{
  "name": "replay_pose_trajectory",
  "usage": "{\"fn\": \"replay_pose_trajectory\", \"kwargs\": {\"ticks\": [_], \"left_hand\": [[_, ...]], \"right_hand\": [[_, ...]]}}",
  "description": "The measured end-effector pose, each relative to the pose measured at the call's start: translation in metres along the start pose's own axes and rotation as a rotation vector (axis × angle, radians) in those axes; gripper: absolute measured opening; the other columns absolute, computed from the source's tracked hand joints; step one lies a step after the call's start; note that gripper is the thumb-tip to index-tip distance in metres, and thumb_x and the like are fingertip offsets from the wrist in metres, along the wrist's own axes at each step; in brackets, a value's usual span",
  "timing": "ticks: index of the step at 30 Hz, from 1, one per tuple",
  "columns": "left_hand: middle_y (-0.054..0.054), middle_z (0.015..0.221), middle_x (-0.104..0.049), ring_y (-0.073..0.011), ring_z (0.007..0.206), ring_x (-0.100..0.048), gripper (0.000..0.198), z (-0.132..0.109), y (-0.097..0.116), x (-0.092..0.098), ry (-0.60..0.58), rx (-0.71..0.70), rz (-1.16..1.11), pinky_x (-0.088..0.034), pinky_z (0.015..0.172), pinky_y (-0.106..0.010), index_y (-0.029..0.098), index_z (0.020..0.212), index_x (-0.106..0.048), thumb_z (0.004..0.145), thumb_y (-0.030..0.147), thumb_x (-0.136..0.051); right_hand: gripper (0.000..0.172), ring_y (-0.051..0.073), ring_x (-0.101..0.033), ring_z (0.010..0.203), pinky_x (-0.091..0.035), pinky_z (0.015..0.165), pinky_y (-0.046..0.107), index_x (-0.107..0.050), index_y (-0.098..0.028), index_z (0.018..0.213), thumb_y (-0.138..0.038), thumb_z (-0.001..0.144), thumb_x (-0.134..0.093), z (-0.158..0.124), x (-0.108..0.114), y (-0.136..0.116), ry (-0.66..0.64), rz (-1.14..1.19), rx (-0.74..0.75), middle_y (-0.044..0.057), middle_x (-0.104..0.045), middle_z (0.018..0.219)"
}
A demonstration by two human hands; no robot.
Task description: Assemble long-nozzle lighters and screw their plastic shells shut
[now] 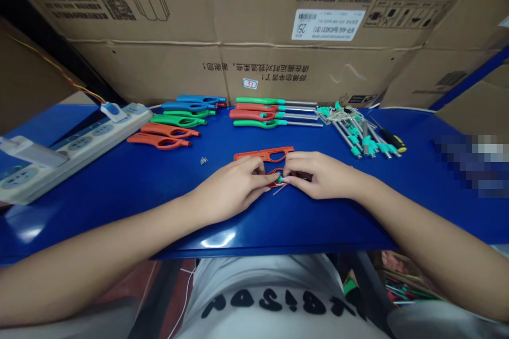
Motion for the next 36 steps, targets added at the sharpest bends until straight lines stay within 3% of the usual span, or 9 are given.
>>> {"fn": "replay_pose_trajectory", "kwargs": {"ticks": [4,9,12,17,21,29,36], "left_hand": [[-0.009,0.099,-0.061,-0.0209,0.088,-0.059,0.035,0.002,0.005,-0.001,-0.043,-0.039,0.177,-0.051,0.078,-0.033,0.020,0.120,-0.070,0.106,0.031,-0.039],[-0.010,0.102,-0.061,-0.0222,0.091,-0.059,0.034,0.002,0.009,-0.003,-0.068,-0.059,0.244,-0.052,0.080,-0.034,0.019,0.119,-0.069,0.106,0.030,-0.039],[-0.011,0.103,-0.062,-0.0238,0.093,-0.060,0.034,0.002,0.009,-0.003,-0.063,-0.052,0.217,-0.053,0.081,-0.036,0.020,0.121,-0.069,0.105,0.029,-0.040],[-0.012,0.106,-0.067,-0.0245,0.100,-0.066,0.034,0.002,0.000,0.000,0.044,0.015,-0.008,-0.054,0.092,-0.039,0.013,0.129,-0.064,0.102,0.030,-0.052],[-0.010,0.103,-0.069,-0.0225,0.097,-0.067,0.026,0.002,-0.004,0.000,0.071,0.020,-0.095,-0.055,0.090,-0.036,0.015,0.116,-0.071,0.100,0.029,-0.056],[-0.011,0.104,-0.069,-0.0244,0.096,-0.068,0.035,0.002,0.002,0.003,0.001,0.049,0.072,-0.056,0.087,-0.038,0.014,0.108,-0.076,0.104,0.033,-0.046],[-0.008,0.097,-0.065,-0.0204,0.087,-0.066,0.032,0.000,-0.001,0.003,0.010,0.036,0.076,-0.054,0.080,-0.033,0.016,0.103,-0.076,0.103,0.031,-0.048]], "right_hand": [[0.012,0.012,-0.051,0.067,-0.040,0.064,0.024,-0.062,-0.017,0.085,-0.022,0.094,-0.057,0.000,0.002,0.003,0.018,0.052,-0.011,0.003,-0.061,0.083],[0.011,0.011,-0.049,0.064,-0.038,0.061,0.023,-0.063,-0.017,0.083,-0.023,0.092,-0.061,0.001,0.000,0.006,0.034,0.091,-0.036,0.001,-0.061,0.079],[0.012,0.010,-0.048,0.063,-0.037,0.060,0.023,-0.063,-0.017,0.083,-0.024,0.092,-0.063,0.002,0.000,0.007,0.036,0.102,-0.071,0.001,-0.060,0.077],[0.018,0.010,-0.048,0.062,-0.037,0.060,0.023,-0.065,-0.016,0.084,-0.031,0.093,-0.064,0.001,0.000,0.009,0.020,0.115,-0.112,0.000,-0.059,0.073],[0.019,0.009,-0.048,0.061,-0.037,0.059,0.022,-0.064,-0.016,0.081,-0.031,0.093,-0.065,0.000,0.002,0.008,0.041,0.115,-0.089,0.000,-0.059,0.073],[0.022,0.010,-0.050,0.062,-0.037,0.060,0.022,-0.065,-0.015,0.082,-0.032,0.096,-0.060,0.000,0.000,0.009,0.023,0.076,-0.066,0.001,-0.061,0.074],[0.022,0.010,-0.048,0.059,-0.036,0.057,0.022,-0.066,-0.016,0.083,-0.036,0.093,-0.064,0.002,-0.002,0.014,0.047,0.129,-0.131,-0.001,-0.057,0.067]]}}
Point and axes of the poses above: each hand's wrist, its own z-axis towards the middle knuckle, its own x-axis out of the back of the hand, y = z × x, the point moved 6 cm from there along z, towards the middle knuckle
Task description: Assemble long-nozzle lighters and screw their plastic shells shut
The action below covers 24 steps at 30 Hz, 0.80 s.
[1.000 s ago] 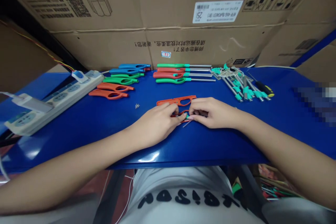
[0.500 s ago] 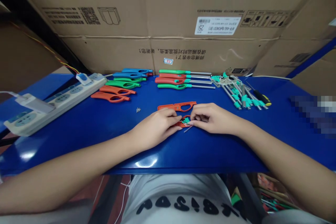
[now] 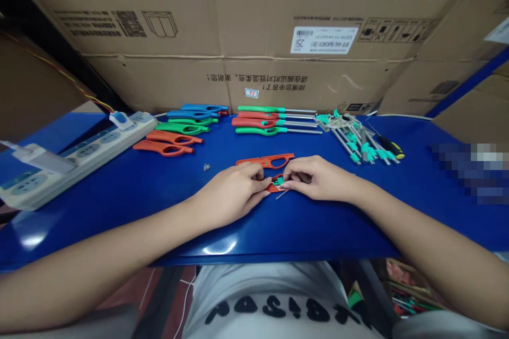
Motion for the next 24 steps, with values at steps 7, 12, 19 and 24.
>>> {"fn": "replay_pose_trajectory", "kwargs": {"ticks": [7,12,19,24], "left_hand": [[-0.008,0.093,-0.064,-0.0206,0.081,-0.064,0.034,0.000,0.005,-0.003,-0.007,0.013,0.130,-0.052,0.073,-0.032,0.014,0.098,-0.074,0.105,0.030,-0.045],[-0.009,0.093,-0.063,-0.0215,0.083,-0.061,0.033,-0.002,0.009,-0.006,-0.017,-0.017,0.196,-0.051,0.073,-0.033,0.014,0.103,-0.073,0.105,0.027,-0.043],[-0.008,0.092,-0.063,-0.0228,0.084,-0.061,0.030,-0.004,0.010,-0.011,0.023,-0.034,0.238,-0.051,0.073,-0.035,0.012,0.105,-0.072,0.105,0.024,-0.044],[-0.008,0.092,-0.063,-0.0221,0.084,-0.061,0.030,-0.004,0.011,-0.010,0.021,-0.023,0.237,-0.050,0.073,-0.034,0.012,0.104,-0.072,0.105,0.024,-0.045]], "right_hand": [[0.023,0.009,-0.043,0.055,-0.034,0.053,0.022,-0.067,-0.017,0.079,-0.037,0.089,-0.067,0.000,-0.003,0.007,-0.008,0.096,-0.156,-0.004,-0.052,0.061],[0.020,0.009,-0.042,0.055,-0.034,0.054,0.022,-0.066,-0.017,0.080,-0.036,0.088,-0.066,0.001,-0.002,0.006,-0.021,0.079,-0.138,-0.004,-0.052,0.062],[0.023,0.008,-0.042,0.054,-0.033,0.054,0.022,-0.064,-0.017,0.076,-0.038,0.086,-0.067,0.004,-0.005,0.005,0.025,0.031,-0.202,-0.005,-0.050,0.060],[0.024,0.008,-0.040,0.053,-0.031,0.051,0.022,-0.062,-0.018,0.074,-0.039,0.085,-0.067,0.003,-0.009,0.010,0.004,0.089,-0.294,-0.005,-0.051,0.060]]}}
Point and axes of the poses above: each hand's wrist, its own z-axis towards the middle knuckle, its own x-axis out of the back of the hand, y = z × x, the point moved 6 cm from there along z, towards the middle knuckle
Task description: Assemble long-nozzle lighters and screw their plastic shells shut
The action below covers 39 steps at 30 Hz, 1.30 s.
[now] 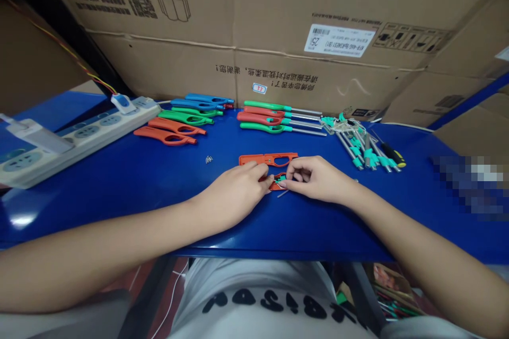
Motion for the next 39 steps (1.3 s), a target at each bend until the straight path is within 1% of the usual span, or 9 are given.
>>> {"fn": "replay_pose_trajectory", "kwargs": {"ticks": [4,9,16,23,29,32,35,37,39], "left_hand": [[-0.008,0.092,-0.063,-0.0216,0.084,-0.060,0.031,0.000,0.000,0.002,-0.004,0.008,-0.007,-0.050,0.073,-0.033,0.012,0.102,-0.072,0.105,0.024,-0.044],[-0.008,0.093,-0.063,-0.0221,0.084,-0.060,0.031,0.000,0.000,0.001,-0.006,0.007,-0.007,-0.050,0.073,-0.034,0.012,0.105,-0.072,0.105,0.024,-0.043],[-0.012,0.100,-0.064,-0.0237,0.091,-0.059,0.033,0.002,0.002,0.001,-0.043,0.015,-0.005,-0.049,0.080,-0.037,0.010,0.111,-0.072,0.105,0.022,-0.041],[-0.012,0.101,-0.063,-0.0255,0.093,-0.059,0.039,0.001,0.001,-0.001,-0.029,0.060,-0.033,-0.048,0.082,-0.041,0.012,0.112,-0.072,0.107,0.025,-0.036],[-0.011,0.095,-0.064,-0.0238,0.085,-0.061,0.033,0.002,-0.003,0.005,-0.034,0.069,-0.113,-0.050,0.076,-0.038,0.013,0.107,-0.074,0.105,0.026,-0.043],[-0.011,0.094,-0.066,-0.0244,0.086,-0.063,0.030,0.002,-0.004,0.008,-0.031,0.069,-0.135,-0.052,0.078,-0.038,0.014,0.109,-0.074,0.103,0.026,-0.047],[-0.010,0.094,-0.067,-0.0239,0.088,-0.065,0.027,0.001,-0.007,0.009,-0.010,0.069,-0.161,-0.054,0.081,-0.039,0.015,0.111,-0.074,0.102,0.025,-0.051],[-0.010,0.097,-0.067,-0.0236,0.089,-0.066,0.026,0.000,-0.008,0.008,0.007,0.059,-0.182,-0.055,0.082,-0.039,0.016,0.115,-0.073,0.101,0.026,-0.053],[-0.010,0.100,-0.067,-0.0239,0.092,-0.066,0.027,0.000,-0.010,0.007,0.014,0.049,-0.205,-0.055,0.084,-0.039,0.016,0.119,-0.071,0.101,0.026,-0.053]], "right_hand": [[0.027,0.008,-0.040,0.054,-0.031,0.050,0.023,-0.063,-0.018,0.074,-0.042,0.084,-0.068,0.000,0.000,0.003,-0.007,0.017,-0.011,-0.005,-0.051,0.059],[0.037,0.009,-0.040,0.053,-0.030,0.050,0.023,-0.061,-0.018,0.070,-0.051,0.085,-0.066,0.001,-0.003,0.007,-0.015,0.093,-0.065,-0.004,-0.050,0.059],[0.044,0.010,-0.043,0.053,-0.031,0.050,0.025,-0.062,-0.017,0.066,-0.058,0.074,-0.075,0.005,-0.004,0.012,0.015,0.144,-0.161,-0.002,-0.054,0.058],[0.043,0.011,-0.046,0.054,-0.034,0.051,0.025,-0.061,-0.018,0.065,-0.058,0.075,-0.075,0.005,-0.002,0.011,0.027,0.097,-0.144,-0.001,-0.055,0.059],[0.038,0.010,-0.043,0.052,-0.031,0.050,0.024,-0.060,-0.018,0.065,-0.051,0.081,-0.071,0.003,-0.001,0.009,0.040,0.051,-0.117,-0.002,-0.054,0.055],[0.038,0.009,-0.041,0.051,-0.029,0.050,0.024,-0.060,-0.018,0.065,-0.051,0.081,-0.070,0.002,-0.001,0.006,0.048,0.051,-0.083,-0.003,-0.051,0.054],[0.040,0.010,-0.041,0.053,-0.030,0.050,0.024,-0.063,-0.017,0.070,-0.055,0.084,-0.066,0.001,0.008,0.005,0.117,0.124,-0.068,-0.001,-0.055,0.060],[0.038,0.010,-0.041,0.052,-0.031,0.050,0.025,-0.066,-0.017,0.078,-0.054,0.087,-0.062,0.000,0.023,0.008,0.238,0.132,-0.062,-0.001,-0.054,0.062],[0.030,0.011,-0.040,0.052,-0.032,0.053,0.026,-0.067,-0.017,0.088,-0.046,0.090,-0.059,-0.002,0.043,0.012,0.370,0.037,-0.033,-0.003,-0.047,0.058]]}}
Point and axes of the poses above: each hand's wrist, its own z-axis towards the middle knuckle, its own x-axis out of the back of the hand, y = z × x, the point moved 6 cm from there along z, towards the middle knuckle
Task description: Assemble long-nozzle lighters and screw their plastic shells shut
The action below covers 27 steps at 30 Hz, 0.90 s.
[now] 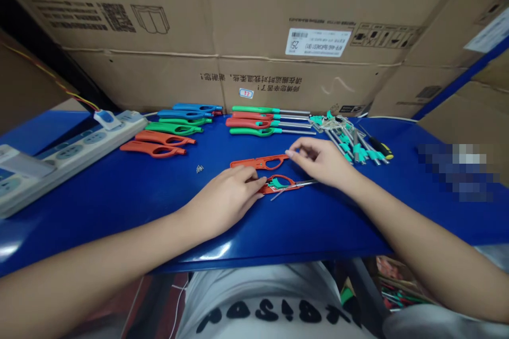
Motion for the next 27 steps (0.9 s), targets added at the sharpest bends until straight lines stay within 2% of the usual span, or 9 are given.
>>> {"fn": "replay_pose_trajectory", "kwargs": {"ticks": [2,5,8,11,14,19,23,27], "left_hand": [[-0.010,0.103,-0.067,-0.0241,0.094,-0.066,0.028,0.000,-0.002,0.000,-0.005,-0.003,-0.027,-0.055,0.086,-0.040,0.016,0.121,-0.070,0.101,0.026,-0.052],[-0.010,0.106,-0.067,-0.0242,0.096,-0.066,0.029,0.000,-0.003,0.000,-0.016,-0.004,-0.062,-0.056,0.086,-0.040,0.016,0.121,-0.070,0.102,0.027,-0.051],[-0.010,0.107,-0.067,-0.0241,0.098,-0.066,0.029,0.000,-0.005,0.000,-0.016,-0.010,-0.073,-0.056,0.088,-0.040,0.016,0.122,-0.070,0.102,0.027,-0.052],[-0.011,0.107,-0.067,-0.0240,0.098,-0.066,0.028,0.000,-0.007,-0.001,-0.004,-0.016,-0.071,-0.056,0.089,-0.040,0.017,0.122,-0.070,0.101,0.026,-0.053],[-0.011,0.107,-0.067,-0.0236,0.098,-0.066,0.028,0.000,-0.008,-0.001,0.010,-0.023,-0.072,-0.056,0.090,-0.040,0.017,0.121,-0.070,0.101,0.026,-0.054],[-0.010,0.106,-0.068,-0.0226,0.096,-0.067,0.026,0.000,-0.008,0.001,0.028,-0.031,-0.109,-0.056,0.089,-0.039,0.017,0.118,-0.072,0.100,0.026,-0.054],[-0.010,0.108,-0.068,-0.0222,0.098,-0.066,0.026,0.001,-0.008,0.001,0.031,-0.023,-0.127,-0.057,0.089,-0.038,0.018,0.119,-0.072,0.100,0.025,-0.055],[-0.010,0.108,-0.067,-0.0219,0.098,-0.067,0.026,0.002,-0.009,0.000,0.034,-0.022,-0.134,-0.057,0.090,-0.038,0.019,0.119,-0.072,0.100,0.025,-0.056]], "right_hand": [[0.022,0.013,-0.040,0.051,-0.034,0.056,0.027,-0.067,-0.018,0.101,-0.034,0.091,-0.055,0.005,0.021,0.007,0.088,-0.155,0.034,-0.005,-0.042,0.055],[0.032,0.017,-0.049,0.056,-0.038,0.062,0.030,-0.065,-0.017,0.115,-0.022,0.086,-0.053,0.012,0.055,0.031,0.178,-0.372,-0.038,0.001,-0.055,0.063],[0.034,0.022,-0.058,0.068,-0.044,0.068,0.034,-0.069,-0.016,0.110,-0.019,0.081,-0.052,0.017,0.089,0.060,0.299,-0.510,-0.131,0.009,-0.067,0.083],[0.033,0.028,-0.062,0.083,-0.049,0.083,0.040,-0.073,-0.013,0.102,-0.019,0.076,-0.054,0.021,0.110,0.083,0.365,-0.624,-0.131,0.015,-0.067,0.099],[0.036,0.031,-0.062,0.096,-0.048,0.093,0.044,-0.073,-0.013,0.105,-0.019,0.078,-0.051,0.024,0.114,0.101,0.344,-0.660,-0.148,0.016,-0.066,0.106],[0.039,0.037,-0.051,0.122,-0.046,0.099,0.051,-0.071,-0.016,0.114,-0.022,0.081,-0.050,0.025,0.098,0.107,0.280,-0.696,-0.181,0.018,-0.059,0.127],[0.044,0.042,-0.045,0.127,-0.044,0.097,0.059,-0.068,-0.017,0.121,-0.022,0.082,-0.050,0.024,0.091,0.108,0.263,-0.753,-0.265,0.019,-0.053,0.137],[0.044,0.043,-0.044,0.125,-0.044,0.096,0.061,-0.066,-0.017,0.122,-0.024,0.082,-0.051,0.023,0.092,0.111,0.270,-0.780,-0.307,0.021,-0.052,0.136]]}}
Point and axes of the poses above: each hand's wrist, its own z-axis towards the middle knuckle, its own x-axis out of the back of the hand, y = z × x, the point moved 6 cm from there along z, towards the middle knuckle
